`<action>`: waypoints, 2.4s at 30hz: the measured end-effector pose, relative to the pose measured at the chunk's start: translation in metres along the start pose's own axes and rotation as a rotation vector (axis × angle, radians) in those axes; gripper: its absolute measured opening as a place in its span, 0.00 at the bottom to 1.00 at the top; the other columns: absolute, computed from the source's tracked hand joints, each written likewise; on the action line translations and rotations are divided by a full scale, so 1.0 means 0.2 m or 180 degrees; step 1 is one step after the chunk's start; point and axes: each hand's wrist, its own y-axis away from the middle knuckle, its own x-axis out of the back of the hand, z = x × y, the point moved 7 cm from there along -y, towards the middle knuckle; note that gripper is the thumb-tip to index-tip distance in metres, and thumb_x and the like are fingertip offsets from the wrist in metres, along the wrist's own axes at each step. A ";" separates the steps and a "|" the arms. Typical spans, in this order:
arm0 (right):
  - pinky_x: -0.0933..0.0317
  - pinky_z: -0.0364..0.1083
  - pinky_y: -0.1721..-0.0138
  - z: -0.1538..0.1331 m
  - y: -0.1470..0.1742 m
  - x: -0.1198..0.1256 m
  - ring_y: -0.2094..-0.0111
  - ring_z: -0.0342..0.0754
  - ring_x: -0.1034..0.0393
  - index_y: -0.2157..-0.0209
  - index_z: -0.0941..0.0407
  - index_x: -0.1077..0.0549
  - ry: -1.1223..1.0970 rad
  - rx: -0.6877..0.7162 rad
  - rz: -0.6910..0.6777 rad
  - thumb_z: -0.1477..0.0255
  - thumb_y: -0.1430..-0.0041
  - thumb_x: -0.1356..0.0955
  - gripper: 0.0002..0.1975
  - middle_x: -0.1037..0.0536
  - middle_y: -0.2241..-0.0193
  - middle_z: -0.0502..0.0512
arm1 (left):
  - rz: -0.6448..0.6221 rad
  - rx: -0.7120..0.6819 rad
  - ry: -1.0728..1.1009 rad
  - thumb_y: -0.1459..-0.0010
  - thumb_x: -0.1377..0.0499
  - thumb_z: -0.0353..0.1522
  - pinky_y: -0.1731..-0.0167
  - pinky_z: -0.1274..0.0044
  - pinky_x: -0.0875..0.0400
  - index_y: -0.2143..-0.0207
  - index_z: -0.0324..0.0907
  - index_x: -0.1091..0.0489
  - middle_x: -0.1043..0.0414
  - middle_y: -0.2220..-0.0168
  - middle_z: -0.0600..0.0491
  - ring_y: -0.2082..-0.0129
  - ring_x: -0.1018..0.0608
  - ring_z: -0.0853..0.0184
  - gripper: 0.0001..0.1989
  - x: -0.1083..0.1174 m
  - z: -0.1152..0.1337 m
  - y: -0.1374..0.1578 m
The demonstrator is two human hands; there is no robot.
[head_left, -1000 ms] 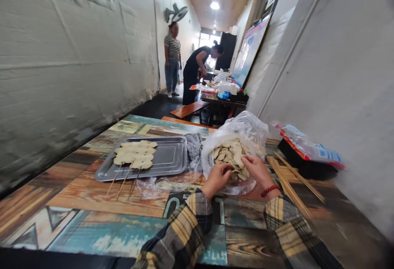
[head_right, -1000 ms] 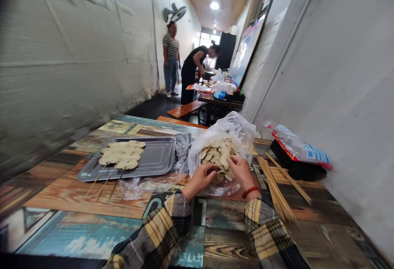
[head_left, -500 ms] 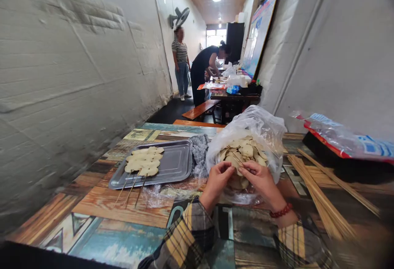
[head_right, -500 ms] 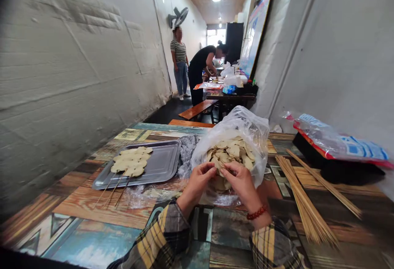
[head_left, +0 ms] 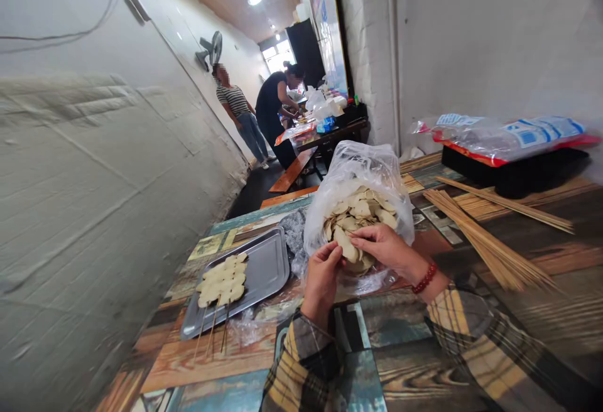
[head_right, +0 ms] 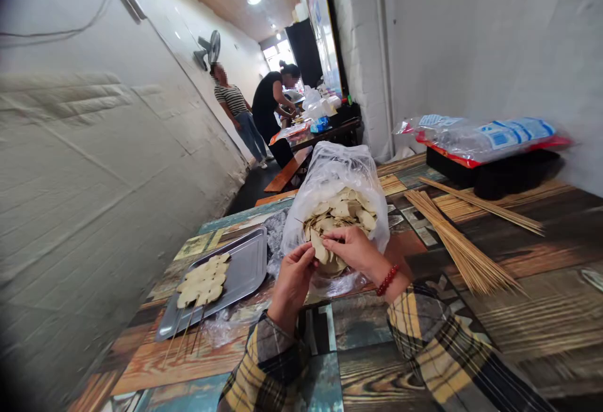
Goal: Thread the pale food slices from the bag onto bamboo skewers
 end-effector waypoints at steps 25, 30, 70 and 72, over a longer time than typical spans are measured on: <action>0.50 0.39 0.81 -0.04 0.04 -0.02 0.82 0.38 0.43 0.71 0.59 0.21 -0.0552 -0.0490 0.0039 0.60 0.53 0.28 0.15 0.31 0.83 0.46 | -0.0387 -0.0566 -0.0062 0.52 0.32 0.36 0.69 0.82 0.34 0.59 0.41 0.30 0.28 0.69 0.56 0.70 0.27 0.73 0.19 -0.06 0.05 0.06; 0.42 0.40 0.78 -0.01 0.03 -0.01 0.78 0.42 0.35 0.71 0.57 0.21 -0.0261 -0.0339 0.0183 0.63 0.50 0.30 0.11 0.24 0.79 0.49 | -0.0503 -0.0508 -0.0192 0.54 0.32 0.37 0.69 0.81 0.34 0.62 0.38 0.27 0.25 0.66 0.53 0.70 0.27 0.72 0.18 -0.08 0.02 0.06; 0.43 0.41 0.75 -0.07 0.06 0.03 0.75 0.43 0.37 0.70 0.56 0.27 -0.0165 -0.0185 0.0338 0.59 0.45 0.33 0.14 0.27 0.75 0.49 | -0.0402 0.0039 0.0764 0.53 0.33 0.33 0.70 0.80 0.30 0.56 0.41 0.25 0.24 0.65 0.51 0.69 0.24 0.71 0.19 -0.09 0.08 0.08; 0.41 0.42 0.73 -0.08 0.06 0.04 0.73 0.44 0.36 0.70 0.55 0.27 -0.0099 -0.0162 0.0335 0.59 0.45 0.34 0.14 0.27 0.74 0.49 | -0.0498 0.0229 0.0778 0.55 0.31 0.32 0.76 0.82 0.33 0.57 0.39 0.25 0.24 0.68 0.52 0.74 0.26 0.74 0.20 -0.10 0.06 0.09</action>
